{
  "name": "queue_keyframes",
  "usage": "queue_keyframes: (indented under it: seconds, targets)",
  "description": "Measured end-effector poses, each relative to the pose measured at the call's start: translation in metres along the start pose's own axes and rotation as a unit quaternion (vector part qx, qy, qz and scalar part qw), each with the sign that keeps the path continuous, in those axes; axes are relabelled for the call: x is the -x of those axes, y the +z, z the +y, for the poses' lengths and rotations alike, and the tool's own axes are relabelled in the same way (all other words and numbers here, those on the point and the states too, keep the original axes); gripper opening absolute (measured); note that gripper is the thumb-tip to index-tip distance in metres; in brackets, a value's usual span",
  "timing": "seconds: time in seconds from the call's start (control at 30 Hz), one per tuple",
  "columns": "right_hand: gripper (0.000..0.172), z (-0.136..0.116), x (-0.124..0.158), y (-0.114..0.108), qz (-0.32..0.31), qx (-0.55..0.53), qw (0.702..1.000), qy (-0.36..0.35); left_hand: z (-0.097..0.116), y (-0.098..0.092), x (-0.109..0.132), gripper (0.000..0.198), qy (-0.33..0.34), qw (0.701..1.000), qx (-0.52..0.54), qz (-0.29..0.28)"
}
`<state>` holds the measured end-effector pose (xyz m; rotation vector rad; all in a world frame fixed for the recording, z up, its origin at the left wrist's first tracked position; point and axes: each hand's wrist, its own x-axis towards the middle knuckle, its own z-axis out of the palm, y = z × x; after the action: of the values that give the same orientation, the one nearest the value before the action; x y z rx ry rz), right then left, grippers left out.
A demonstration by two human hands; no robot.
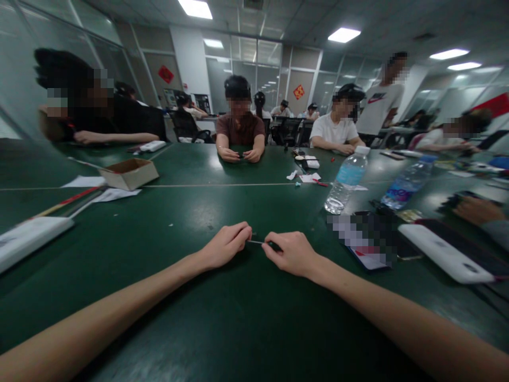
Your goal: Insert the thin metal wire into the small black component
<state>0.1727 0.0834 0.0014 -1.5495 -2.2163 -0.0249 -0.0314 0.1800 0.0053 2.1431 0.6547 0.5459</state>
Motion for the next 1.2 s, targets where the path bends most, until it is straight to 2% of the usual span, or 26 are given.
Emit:
queue_keyframes:
  seconds: [1.2]
  targets:
    - [0.028,0.0018,0.0006,0.0018,-0.015,0.012,1.0,-0.011,0.0042,-0.0008,0.0001,0.037,0.045,0.996,-0.08,-0.011]
